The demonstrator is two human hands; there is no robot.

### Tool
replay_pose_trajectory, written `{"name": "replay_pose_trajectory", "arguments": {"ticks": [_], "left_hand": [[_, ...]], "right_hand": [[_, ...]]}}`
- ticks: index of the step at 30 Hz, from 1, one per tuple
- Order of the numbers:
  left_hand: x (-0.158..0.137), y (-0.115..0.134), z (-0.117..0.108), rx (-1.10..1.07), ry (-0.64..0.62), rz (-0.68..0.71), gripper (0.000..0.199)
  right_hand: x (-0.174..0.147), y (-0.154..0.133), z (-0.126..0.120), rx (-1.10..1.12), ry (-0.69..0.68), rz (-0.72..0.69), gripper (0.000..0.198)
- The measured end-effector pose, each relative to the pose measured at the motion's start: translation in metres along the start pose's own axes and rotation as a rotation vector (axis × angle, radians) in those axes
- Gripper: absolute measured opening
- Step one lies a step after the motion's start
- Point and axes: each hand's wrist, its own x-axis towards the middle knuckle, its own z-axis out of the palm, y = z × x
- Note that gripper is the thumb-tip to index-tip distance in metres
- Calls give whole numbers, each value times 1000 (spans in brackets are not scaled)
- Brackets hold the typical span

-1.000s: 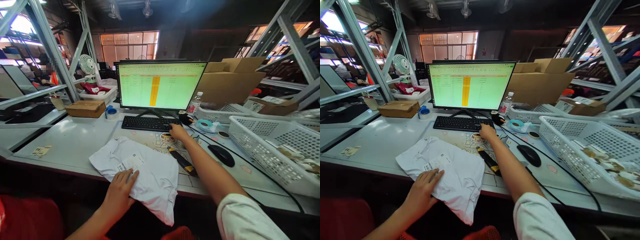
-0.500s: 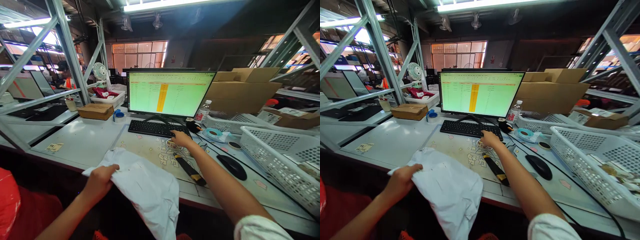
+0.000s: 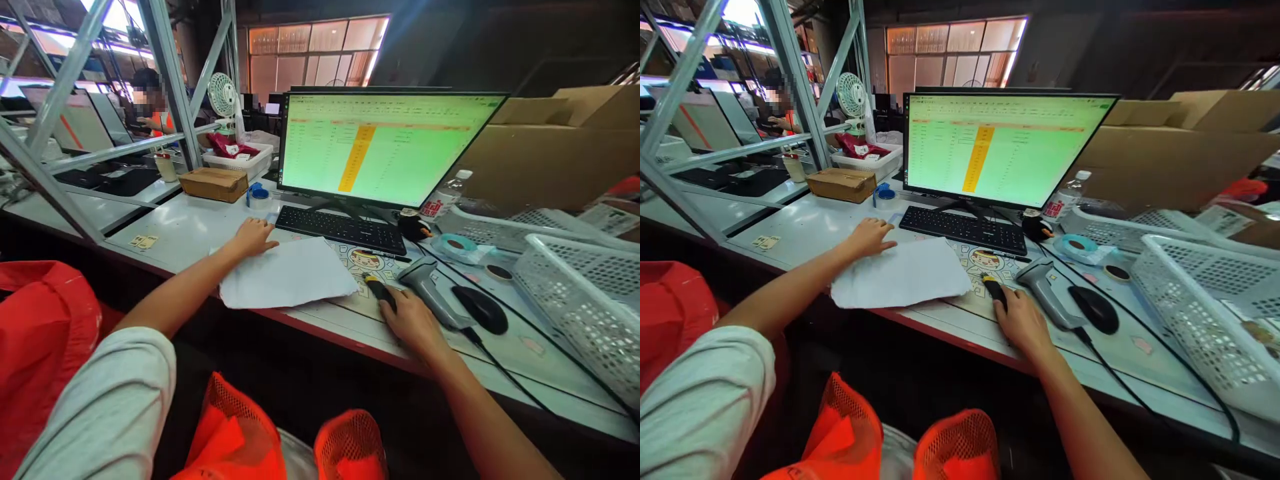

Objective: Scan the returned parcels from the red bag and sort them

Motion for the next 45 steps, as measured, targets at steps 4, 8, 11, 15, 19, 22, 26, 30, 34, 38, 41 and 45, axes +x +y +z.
{"name": "replay_pose_trajectory", "arguments": {"ticks": [4, 8, 11, 15, 19, 22, 26, 30, 34, 38, 41, 45], "left_hand": [[-35, 28, 53, -78, 61, -76, 52], [-62, 28, 83, -144, 110, -108, 35], [-63, 22, 85, -169, 157, -126, 26], [-62, 23, 80, -160, 242, -130, 29], [-68, 27, 78, -149, 307, -82, 31], [-72, 25, 77, -156, 316, -40, 31], [-75, 16, 67, -186, 267, -8, 28], [-65, 20, 46, -231, 157, 45, 21], [-45, 47, 38, -340, 39, 97, 29], [-33, 65, 49, -430, 39, 25, 16], [-29, 63, 59, -485, 74, -33, 18], [-27, 58, 63, -473, 153, -159, 23]], "right_hand": [[1, 13, -4, 130, 177, -49, 53], [13, -14, -24, 322, 259, -283, 50], [24, -65, -38, 401, 141, -475, 46], [32, -129, -44, 309, -24, -602, 44], [41, -132, -44, 195, -50, -641, 45], [50, -81, -41, 91, -42, -457, 44], [42, 8, -27, -23, 20, -104, 46], [15, 40, -8, -52, 41, -17, 52], [3, 1, -7, -90, 90, -38, 50], [0, -88, -9, 249, 207, -363, 42], [0, -158, 2, 359, 114, -532, 46], [8, -208, 12, 319, 79, -470, 55]]}}
